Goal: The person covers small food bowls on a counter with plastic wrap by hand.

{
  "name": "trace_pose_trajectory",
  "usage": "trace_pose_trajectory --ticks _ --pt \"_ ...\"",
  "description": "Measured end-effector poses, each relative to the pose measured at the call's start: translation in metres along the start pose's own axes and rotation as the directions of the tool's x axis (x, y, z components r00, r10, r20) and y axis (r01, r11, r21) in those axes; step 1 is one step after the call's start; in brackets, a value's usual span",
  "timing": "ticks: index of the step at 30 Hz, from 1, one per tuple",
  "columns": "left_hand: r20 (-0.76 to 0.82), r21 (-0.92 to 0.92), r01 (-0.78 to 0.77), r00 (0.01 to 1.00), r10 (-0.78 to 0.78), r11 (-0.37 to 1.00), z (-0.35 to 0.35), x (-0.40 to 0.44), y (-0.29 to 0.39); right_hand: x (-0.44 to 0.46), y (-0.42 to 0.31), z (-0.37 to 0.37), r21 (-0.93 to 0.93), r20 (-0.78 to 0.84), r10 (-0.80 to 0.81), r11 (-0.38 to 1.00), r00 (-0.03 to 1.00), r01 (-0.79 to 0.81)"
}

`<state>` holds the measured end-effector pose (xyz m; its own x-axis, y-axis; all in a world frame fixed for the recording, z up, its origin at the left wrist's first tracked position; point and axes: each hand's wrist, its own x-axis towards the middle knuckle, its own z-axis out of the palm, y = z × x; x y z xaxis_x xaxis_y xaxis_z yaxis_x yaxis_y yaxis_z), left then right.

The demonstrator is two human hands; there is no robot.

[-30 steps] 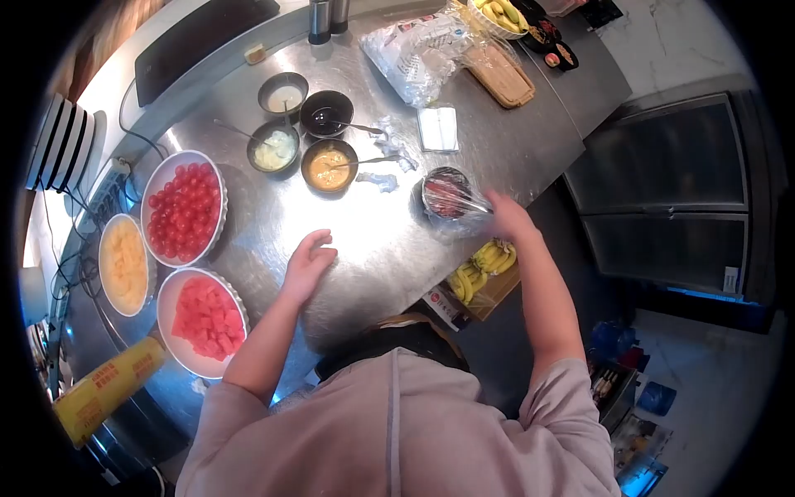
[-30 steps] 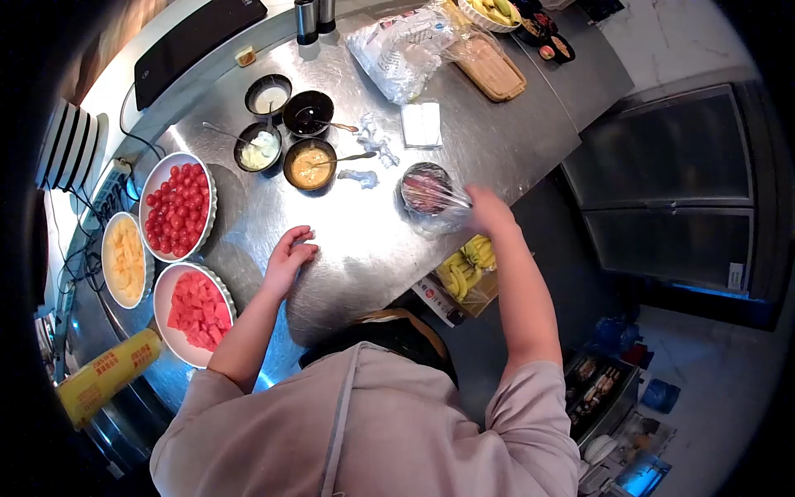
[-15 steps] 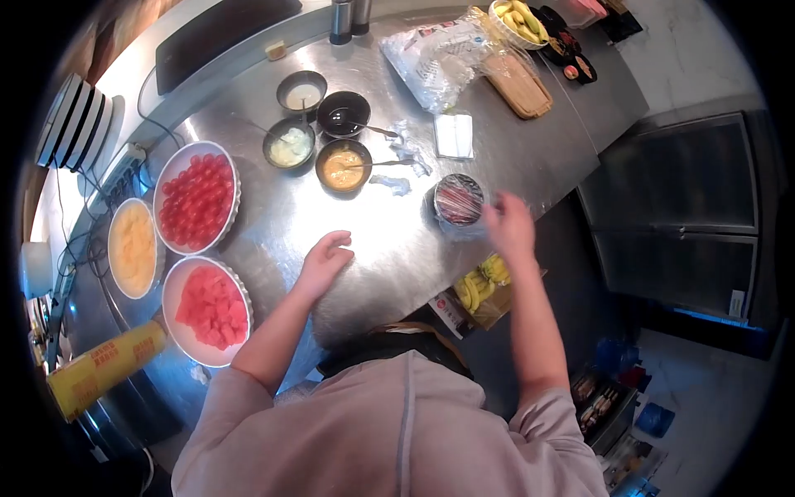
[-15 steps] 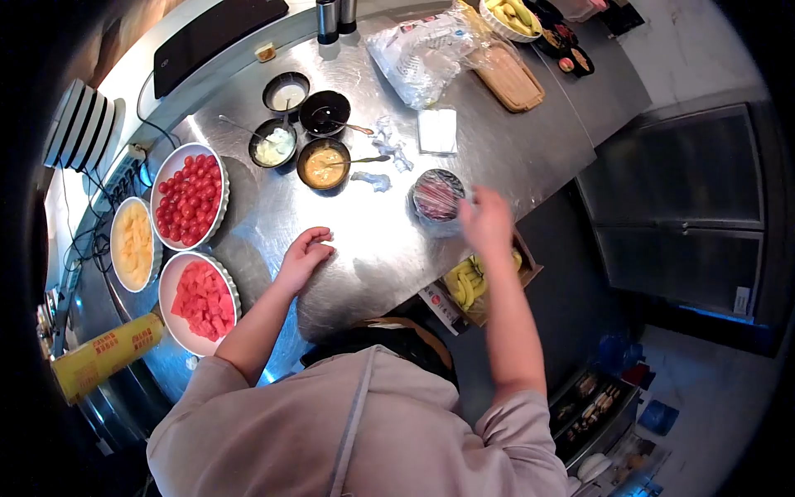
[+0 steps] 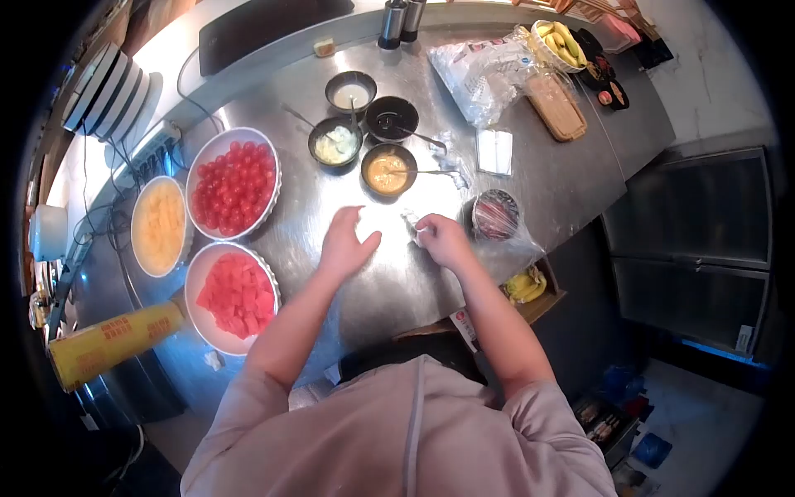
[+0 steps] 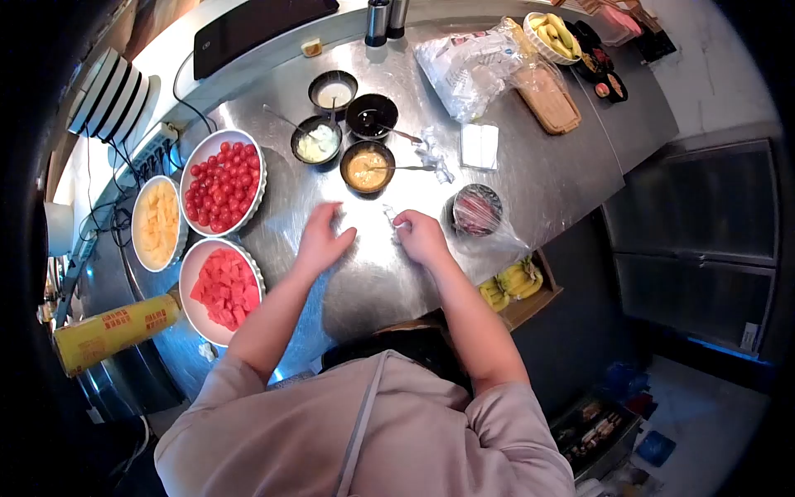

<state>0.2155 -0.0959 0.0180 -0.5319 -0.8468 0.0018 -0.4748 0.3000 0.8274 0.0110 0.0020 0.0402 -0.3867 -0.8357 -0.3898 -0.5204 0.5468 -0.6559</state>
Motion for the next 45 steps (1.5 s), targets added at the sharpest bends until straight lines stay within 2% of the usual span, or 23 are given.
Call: trace_pose_trajectory --ticks 1,3,5,7,9,11,13,15,19,21,22,26,28,29,31,32,34,35,37,38,39,41,45 --pt "-0.028 0.209 -0.098 0.994 0.107 0.973 -0.008 0.015 0.015 -0.013 0.006 0.002 -0.005 0.004 0.006 1.0 1.0 -0.006" --pt "0.005 0.294 -0.132 0.991 0.136 0.947 -0.01 0.046 0.033 -0.031 0.019 0.003 0.237 0.007 -0.046 0.97 0.999 0.043" --pt "0.073 0.529 -0.158 0.987 0.141 0.834 -0.003 0.074 0.054 -0.046 0.031 0.001 0.326 -0.009 -0.031 0.945 0.999 0.032" --pt "0.179 0.649 -0.111 0.984 -0.008 0.753 0.002 0.095 0.073 -0.057 0.03 -0.007 0.414 -0.032 -0.013 0.91 0.999 0.025" --pt "0.171 0.743 -0.117 0.985 -0.018 0.66 0.016 0.11 0.071 -0.074 0.028 -0.019 0.518 -0.096 -0.035 0.851 0.995 0.08" --pt "0.243 0.762 -0.087 0.957 -0.159 0.642 0.018 0.121 0.076 -0.088 0.012 -0.035 0.585 -0.131 -0.011 0.807 0.991 0.086" --pt "0.189 0.741 -0.073 0.977 -0.103 0.667 0.022 0.119 0.071 -0.1 0.002 -0.045 0.654 -0.16 0.02 0.751 0.987 0.091" --pt "0.209 0.732 -0.116 0.976 -0.059 0.671 0.019 0.108 0.069 -0.106 -0.002 -0.052 0.776 -0.169 0.057 0.624 0.984 0.098" --pt "0.269 0.682 -0.214 0.962 0.032 0.7 0.012 0.066 0.067 -0.112 0.001 -0.057 0.839 -0.165 0.032 0.531 0.986 0.123" --pt "0.305 0.663 -0.234 0.952 0.03 0.711 0.009 0.043 0.069 -0.115 -0.003 -0.058 0.846 -0.167 0.049 0.52 0.985 0.117" --pt "0.371 0.663 -0.218 0.927 -0.061 0.716 0.002 0.033 0.082 -0.115 -0.006 -0.057 0.851 -0.162 0.063 0.515 0.985 0.107" --pt "0.389 0.647 -0.223 0.919 -0.064 0.729 -0.006 -0.006 0.088 -0.117 -0.01 -0.049 0.839 -0.153 0.014 0.531 0.988 0.123" --pt "0.262 0.562 -0.325 0.942 0.209 0.761 -0.016 -0.026 0.094 -0.118 -0.014 -0.043 0.756 -0.157 -0.016 0.642 0.987 0.131" --pt "0.26 0.558 -0.33 0.941 0.218 0.761 -0.023 -0.032 0.097 -0.119 -0.019 -0.042 0.752 -0.166 -0.017 0.644 0.986 0.138" --pt "0.184 0.08 -0.494 0.861 0.474 0.866 -0.033 -0.039 0.103 -0.126 -0.038 -0.045 0.48 -0.222 -0.113 0.852 0.968 0.209" --pt "0.18 0.066 -0.508 0.853 0.491 0.859 -0.033 -0.042 0.106 -0.128 -0.048 -0.045 0.406 -0.246 -0.17 0.876 0.954 0.261" --pt "0.45 -0.376 -0.047 0.864 0.227 0.925 -0.031 -0.047 0.11 -0.125 -0.065 -0.042 0.261 -0.283 -0.29 0.894 0.914 0.364" --pt "0.444 -0.384 -0.061 0.863 0.242 0.921 -0.029 -0.048 0.112 -0.124 -0.071 -0.043 0.166 -0.28 -0.318 0.913 0.906 0.372" --pt "0.341 -0.472 -0.057 0.908 0.242 0.88 -0.021 -0.047 0.111 -0.118 -0.071 -0.043 0.168 -0.319 -0.335 0.9 0.886 0.401" --pt "0.366 -0.532 0.041 0.912 0.186 0.846 -0.014 -0.047 0.102 -0.118 -0.071 -0.044 0.161 -0.327 -0.34 0.9 0.882 0.406" --pt "0.362 -0.535 0.032 0.911 0.195 0.844 -0.01 -0.047 0.099 -0.12 -0.074 -0.046 0.161 -0.3 -0.326 0.909 0.896 0.385" --pt "0.462 -0.598 0.261 0.885 0.059 0.757 -0.006 -0.046 0.095 -0.122 -0.075 -0.047 0.154 -0.28 -0.316 0.917 0.907 0.367" --pt "0.457 -0.699 0.306 0.886 0.076 0.646 -0.003 -0.047 0.098 -0.122 -0.068 -0.05 0.144 -0.257 -0.337 0.914 0.906 0.38"
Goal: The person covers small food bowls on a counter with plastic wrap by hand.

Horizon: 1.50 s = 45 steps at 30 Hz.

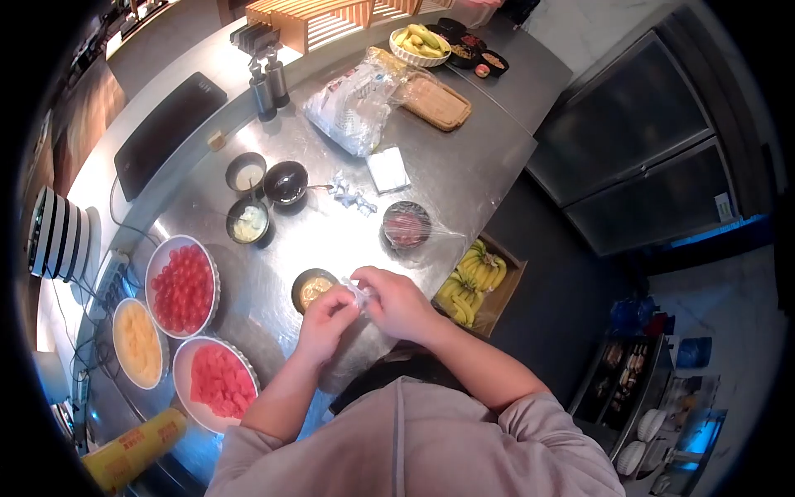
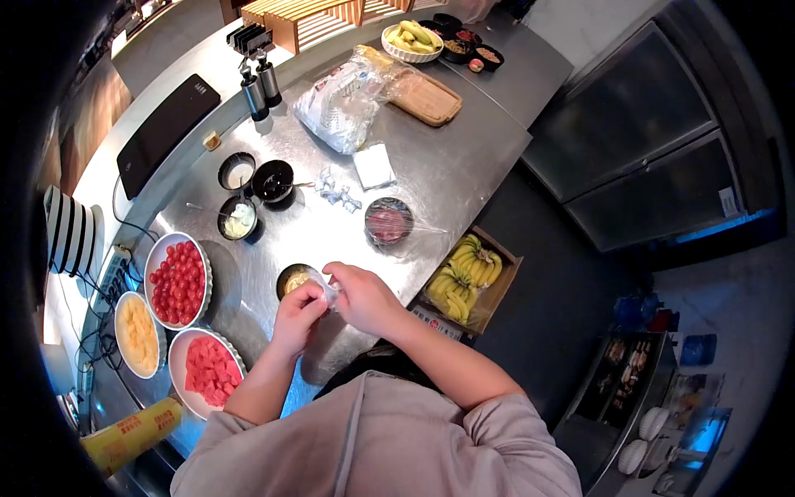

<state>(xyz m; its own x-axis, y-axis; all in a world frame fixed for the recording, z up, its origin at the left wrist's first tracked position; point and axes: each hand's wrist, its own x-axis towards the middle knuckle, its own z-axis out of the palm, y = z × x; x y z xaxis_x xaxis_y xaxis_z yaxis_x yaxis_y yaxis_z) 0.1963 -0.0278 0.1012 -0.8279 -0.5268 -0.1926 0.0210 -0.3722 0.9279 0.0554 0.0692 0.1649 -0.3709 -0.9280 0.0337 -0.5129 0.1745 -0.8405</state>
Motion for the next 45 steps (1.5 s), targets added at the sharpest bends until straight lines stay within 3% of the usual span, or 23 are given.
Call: trace_pose_trajectory --ticks 2,4,6,7,8,10,12,16,18,19,21,23,26,28,29,31,33,34,36,38,41,43,45 --pt "0.255 -0.539 0.061 0.963 0.093 0.84 -0.001 -0.005 0.011 0.002 0.018 -0.007 -0.254 -0.237 -0.089 0.967 0.967 0.027" --pt "0.354 -0.608 0.161 0.932 0.083 0.777 -0.005 -0.012 0.028 0.009 0.036 -0.025 -0.412 -0.38 -0.195 0.911 0.904 0.024" --pt "0.571 -0.507 0.137 0.793 0.213 0.851 -0.014 -0.011 0.034 0.008 0.032 -0.048 0.024 -0.3 0.334 0.939 0.894 -0.342" --pt "0.566 -0.349 -0.041 0.787 0.246 0.936 -0.018 -0.006 0.037 0.007 0.026 -0.064 0.025 -0.302 0.331 0.94 0.894 -0.34" --pt "0.568 -0.347 -0.042 0.786 0.246 0.937 -0.024 -0.004 0.037 0.006 0.02 -0.08 0.357 -0.111 0.567 0.789 0.816 -0.499" --pt "0.216 0.205 -0.076 0.976 0.031 0.976 -0.032 0.0 0.035 -0.002 0.022 -0.088 0.603 0.15 0.695 0.499 0.703 -0.622" --pt "0.104 0.264 -0.083 0.993 0.057 0.961 -0.026 0.008 0.034 -0.017 0.034 -0.079 0.949 0.11 0.27 0.258 0.956 -0.182" --pt "-0.036 -0.259 -0.028 0.999 0.019 0.965 -0.005 0.021 0.028 -0.015 -0.013 -0.05 0.998 0.008 0.07 -0.064 0.998 -0.003" --pt "-0.151 -0.848 -0.038 0.973 -0.172 0.529 0.004 0.022 0.039 -0.017 -0.011 -0.047 0.988 0.0 0.014 -0.152 1.0 0.002" --pt "0.085 -0.975 0.082 0.996 0.006 0.206 -0.005 0.016 0.048 -0.019 -0.011 -0.048 0.972 -0.04 -0.199 -0.235 0.979 -0.009" --pt "0.141 -0.979 0.104 0.967 0.213 0.176 -0.008 0.009 0.079 -0.016 -0.024 -0.056 0.939 -0.127 -0.499 -0.339 0.857 -0.059" --pt "0.17 -0.982 0.119 0.898 0.407 0.147 -0.014 0.002 0.114 -0.011 -0.027 -0.073 0.961 -0.061 -0.485 -0.265 0.872 -0.08" --pt "0.27 -0.886 0.05 0.865 0.424 0.462 -0.023 -0.027 0.161 -0.017 -0.048 -0.091 0.992 0.024 -0.309 -0.11 0.951 -0.061" --pt "0.201 -0.353 -0.277 0.911 0.361 0.894 -0.009 -0.058 0.189 -0.018 -0.06 -0.097 1.0 0.001 -0.565 0.024 0.825 0.016" --pt "0.172 -0.344 -0.293 0.914 0.366 0.892 -0.019 -0.069 0.185 -0.015 -0.06 -0.097 0.997 0.004 -0.648 0.057 0.762 0.044" --pt "0.321 0.069 -0.213 0.93 0.18 0.975 -0.051 -0.083 0.165 0.006 -0.034 -0.089 0.918 0.194 -0.345 0.394 0.918 -0.046" --pt "0.472 0.133 -0.124 0.88 0.047 0.983 -0.088 -0.032 0.115 0.019 -0.004 -0.065 0.737 0.271 0.057 0.63 0.961 -0.245" --pt "0.461 -0.023 -0.054 0.885 0.059 0.998 -0.107 -0.001 0.088 0.04 0.01 -0.049 0.736 0.28 0.269 0.556 0.922 -0.386" --pt "0.337 -0.308 -0.054 0.927 0.162 0.95 -0.102 0.011 0.084 0.03 0.027 -0.046 0.685 0.363 0.275 0.569 0.89 -0.455" --pt "0.337 -0.816 -0.077 0.742 0.579 0.573 -0.078 -0.027 0.11 0.005 -0.022 -0.066 0.862 0.478 -0.087 0.238 0.874 -0.448" --pt "0.46 -0.818 -0.213 0.314 0.83 0.534 -0.073 -0.034 0.134 0.006 -0.049 -0.079 0.97 0.204 -0.655 0.032 0.727 -0.243" --pt "0.24 -0.812 -0.259 0.669 0.704 0.523 -0.077 -0.031 0.119 0.031 -0.015 -0.069 0.978 0.148 -0.578 -0.034 0.802 -0.205" --pt "0.244 -0.788 -0.172 0.794 0.557 0.59 -0.089 0.019 0.109 0.06 0.042 -0.04 0.977 0.11 -0.37 -0.131 0.922 -0.17"
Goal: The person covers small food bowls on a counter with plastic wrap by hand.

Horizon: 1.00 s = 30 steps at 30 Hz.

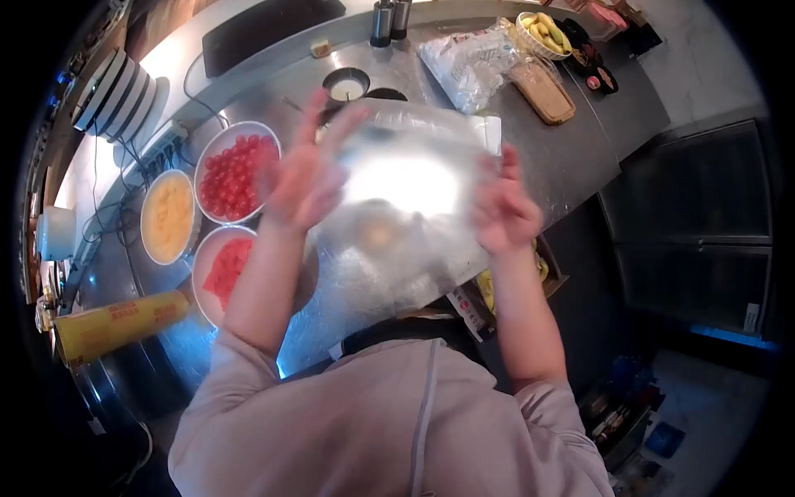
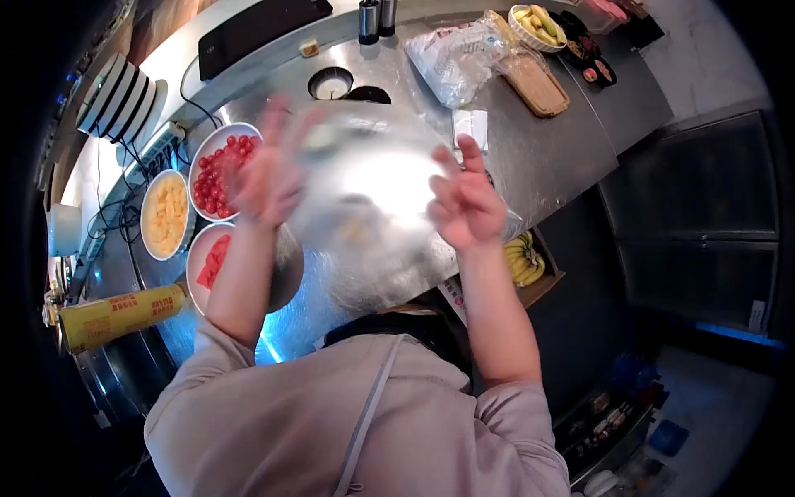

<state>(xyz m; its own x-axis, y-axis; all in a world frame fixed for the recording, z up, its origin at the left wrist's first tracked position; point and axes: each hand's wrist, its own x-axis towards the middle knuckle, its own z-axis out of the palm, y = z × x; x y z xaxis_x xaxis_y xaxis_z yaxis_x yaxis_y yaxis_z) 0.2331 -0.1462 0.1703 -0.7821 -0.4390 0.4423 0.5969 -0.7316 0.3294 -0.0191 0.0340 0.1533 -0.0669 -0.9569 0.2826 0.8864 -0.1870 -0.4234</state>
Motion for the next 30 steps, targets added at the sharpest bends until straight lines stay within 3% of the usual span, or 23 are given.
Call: trace_pose_trajectory --ticks 1,3,5,6,7,8,9,11,13,14,17,21,23,25,27,28,30 --pt "-0.219 0.002 0.06 0.974 -0.058 0.998 -0.038 -0.004 -0.005 -0.005 0.008 -0.019 0.043 -0.072 -0.018 0.999 0.997 0.021" --pt "-0.183 -0.022 0.054 0.981 -0.057 0.998 -0.064 -0.001 -0.008 -0.015 0.017 -0.037 0.077 -0.123 -0.044 0.996 0.991 0.054" --pt "-0.111 -0.088 0.184 0.975 -0.193 0.979 -0.076 -0.014 -0.016 -0.022 0.011 -0.041 0.088 -0.256 0.001 0.996 0.967 0.022" --pt "-0.234 -0.136 0.19 0.948 -0.218 0.972 -0.086 -0.013 -0.018 -0.024 0.011 -0.047 0.107 -0.301 0.032 0.994 0.953 0.001" --pt "-0.228 -0.134 0.193 0.948 -0.22 0.972 -0.084 -0.011 -0.023 -0.031 0.015 -0.058 0.104 -0.299 0.026 0.995 0.954 0.005" --pt "-0.478 -0.136 0.21 0.842 -0.25 0.968 -0.082 -0.01 -0.03 -0.038 0.021 -0.068 0.147 -0.373 0.077 0.989 0.925 -0.024" --pt "-0.489 -0.177 0.228 0.824 -0.287 0.957 -0.095 -0.022 -0.032 -0.049 0.028 -0.077 0.195 -0.448 0.132 0.98 0.884 -0.047" --pt "-0.499 -0.221 0.245 0.803 -0.326 0.944 -0.105 -0.036 -0.037 -0.061 0.039 -0.084 0.205 -0.44 0.129 0.978 0.889 -0.041" --pt "-0.66 -0.186 0.31 0.664 -0.352 0.933 -0.098 -0.044 -0.042 -0.068 0.045 -0.082 0.213 -0.511 0.16 0.976 0.844 -0.056" --pt "-0.662 -0.188 0.314 0.659 -0.356 0.931 -0.096 -0.045 -0.045 -0.069 0.047 -0.084 0.218 -0.514 0.159 0.975 0.843 -0.052" --pt "-0.889 -0.116 0.278 0.398 -0.224 0.954 -0.088 -0.041 -0.064 -0.078 0.053 -0.106 0.275 -0.499 0.231 0.956 0.835 -0.1" --pt "-0.837 -0.11 0.372 0.465 -0.287 0.922 -0.112 -0.078 -0.063 -0.096 0.065 -0.142 0.336 -0.458 0.288 0.932 0.841 -0.136" --pt "-0.737 -0.094 0.393 0.59 -0.329 0.915 -0.136 -0.107 -0.071 -0.104 0.075 -0.151 0.435 -0.17 0.312 0.875 0.935 -0.213" --pt "-0.778 -0.045 0.401 0.56 -0.284 0.915 -0.123 -0.112 -0.076 -0.09 0.079 -0.121 0.243 -0.444 0.352 0.932 0.824 -0.267" --pt "-0.841 0.07 0.43 0.511 -0.178 0.9 -0.133 -0.122 -0.082 -0.059 0.086 -0.082 0.232 -0.765 0.324 0.945 0.557 -0.231" --pt "-0.843 0.069 0.429 0.509 -0.177 0.901 -0.142 -0.127 -0.086 -0.063 0.088 -0.093 0.1 -0.727 0.298 0.937 0.618 -0.335" --pt "-0.881 0.181 0.474 0.467 -0.072 0.861 -0.163 -0.13 -0.092 -0.06 0.095 -0.13 0.076 -0.691 0.316 0.926 0.65 -0.369"
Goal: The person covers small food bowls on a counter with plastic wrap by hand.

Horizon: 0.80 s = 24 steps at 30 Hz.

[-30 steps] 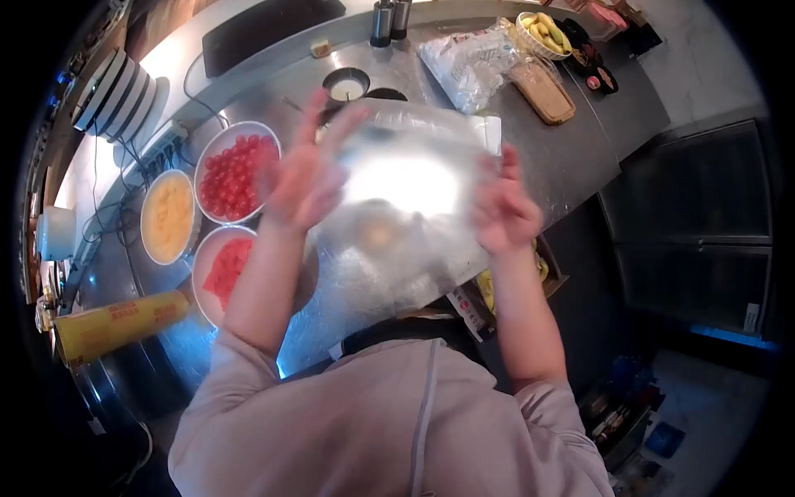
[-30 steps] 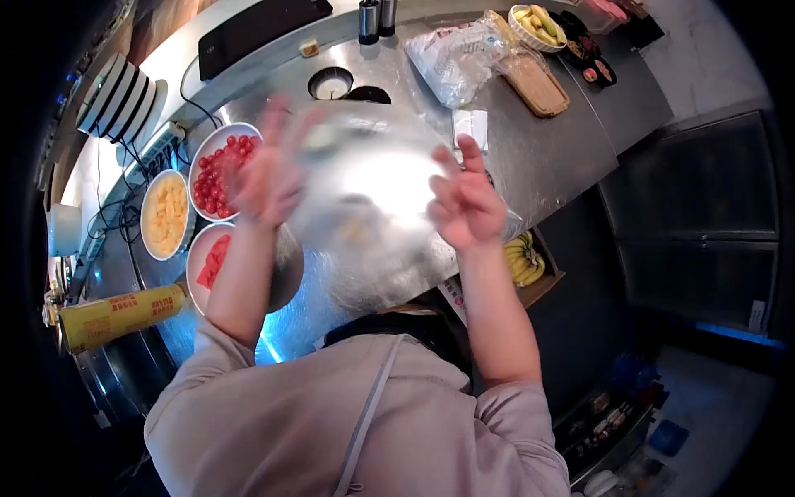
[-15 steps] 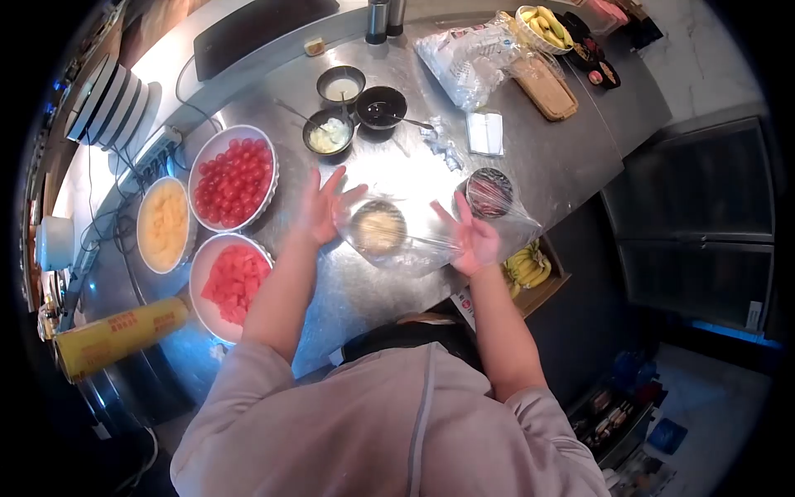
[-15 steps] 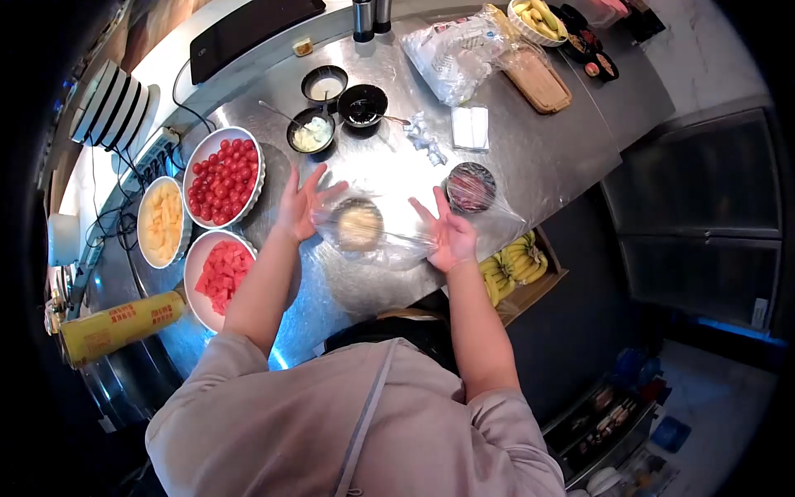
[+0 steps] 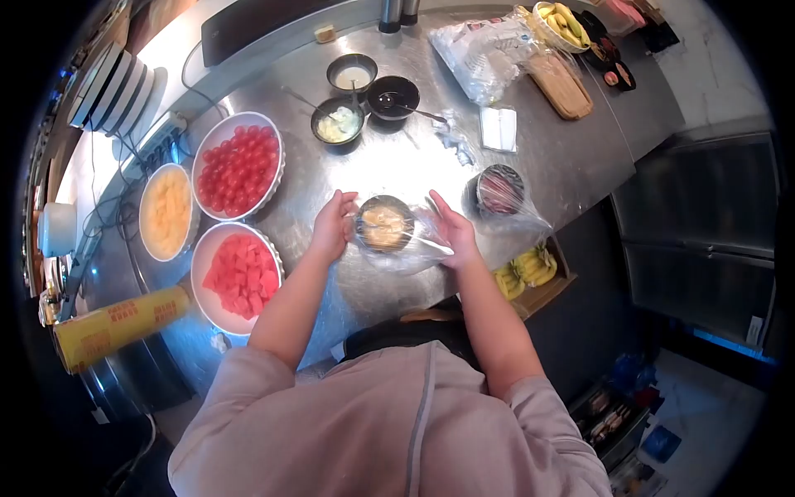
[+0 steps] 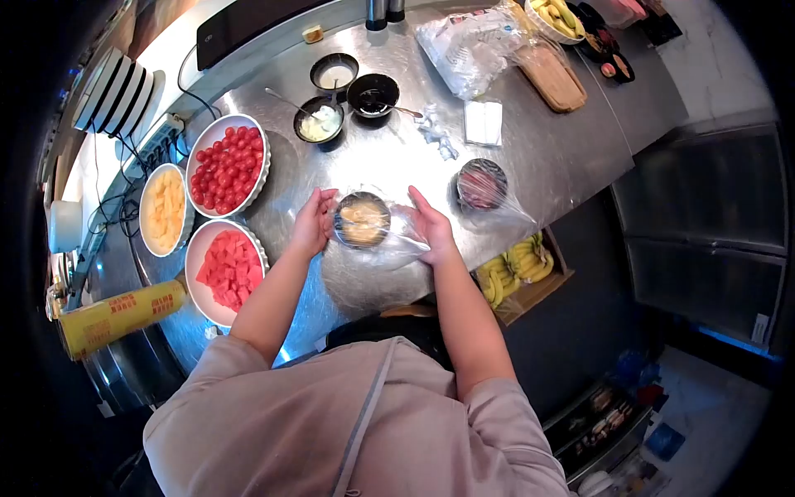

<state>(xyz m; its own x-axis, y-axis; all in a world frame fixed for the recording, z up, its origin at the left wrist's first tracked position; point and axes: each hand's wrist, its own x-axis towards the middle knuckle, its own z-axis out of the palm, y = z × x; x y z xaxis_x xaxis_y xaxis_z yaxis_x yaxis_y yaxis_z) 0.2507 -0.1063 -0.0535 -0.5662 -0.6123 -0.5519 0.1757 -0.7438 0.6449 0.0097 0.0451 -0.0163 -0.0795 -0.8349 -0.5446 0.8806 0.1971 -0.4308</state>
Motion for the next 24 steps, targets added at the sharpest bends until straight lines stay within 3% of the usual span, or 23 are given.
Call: trace_pose_trajectory --ticks 4,6,7,9,11,13,14,15,17,18,19,20,21,22,24 --pt "0.013 0.002 -0.139 0.99 0.139 0.99 0.012 0.01 0.004 0.013 -0.014 0.015 -0.067 0.022 0.021 0.998 1.0 -0.019" --pt "-0.023 0.421 -0.168 0.98 0.195 0.892 0.028 -0.002 0.021 0.012 -0.024 0.02 -0.158 -0.009 0.028 0.987 1.0 -0.029" --pt "-0.02 0.419 -0.172 0.98 0.198 0.892 0.031 -0.007 0.023 0.008 -0.03 0.021 -0.161 -0.007 0.024 0.987 1.0 -0.025" --pt "0.074 0.576 -0.25 0.964 0.254 0.778 0.038 -0.014 0.023 -0.001 -0.047 0.028 -0.548 -0.175 -0.143 0.836 0.974 0.024" --pt "0.095 0.554 -0.226 0.973 0.209 0.801 0.04 -0.019 0.021 -0.007 -0.061 0.044 -0.66 -0.236 -0.201 0.752 0.951 -0.005" --pt "0.091 0.53 -0.235 0.971 0.221 0.815 0.042 -0.021 0.018 0.005 -0.075 0.059 -0.976 -0.117 -0.4 0.215 0.909 -0.031" --pt "0.08 0.461 -0.235 0.971 0.223 0.856 0.038 -0.02 0.012 0.009 -0.08 0.071 -0.992 -0.119 -0.445 0.096 0.888 -0.085" --pt "0.066 0.459 -0.225 0.973 0.219 0.86 0.039 -0.023 0.015 0.015 -0.086 0.074 -0.991 -0.122 -0.432 0.095 0.894 -0.09" --pt "-0.046 0.376 -0.102 0.991 0.128 0.921 0.038 -0.032 0.025 0.026 -0.089 0.074 -0.966 0.153 -0.361 -0.25 0.92 0.063" --pt "-0.032 0.328 -0.149 0.985 0.168 0.933 0.034 -0.033 0.026 0.016 -0.091 0.088 -0.965 0.087 -0.243 -0.26 0.966 0.021" --pt "-0.041 0.33 -0.143 0.985 0.165 0.933 0.028 -0.033 0.028 0.009 -0.088 0.091 -0.967 0.086 -0.235 -0.255 0.968 0.024" --pt "-0.034 0.343 -0.126 0.989 0.146 0.931 0.022 -0.033 0.029 0.002 -0.086 0.091 -0.976 -0.088 -0.052 -0.194 0.995 -0.097" --pt "-0.026 0.352 -0.111 0.991 0.128 0.93 0.018 -0.033 0.029 -0.007 -0.083 0.089 -0.96 -0.25 0.139 -0.161 0.958 -0.228" --pt "-0.027 0.346 -0.106 0.992 0.123 0.932 0.017 -0.036 0.03 -0.014 -0.075 0.077 -0.958 -0.257 0.141 -0.165 0.956 -0.233" --pt "0.02 0.366 -0.089 0.996 0.088 0.926 0.017 -0.041 0.032 -0.023 -0.057 0.044 -0.962 -0.171 0.279 0.158 0.945 -0.221"
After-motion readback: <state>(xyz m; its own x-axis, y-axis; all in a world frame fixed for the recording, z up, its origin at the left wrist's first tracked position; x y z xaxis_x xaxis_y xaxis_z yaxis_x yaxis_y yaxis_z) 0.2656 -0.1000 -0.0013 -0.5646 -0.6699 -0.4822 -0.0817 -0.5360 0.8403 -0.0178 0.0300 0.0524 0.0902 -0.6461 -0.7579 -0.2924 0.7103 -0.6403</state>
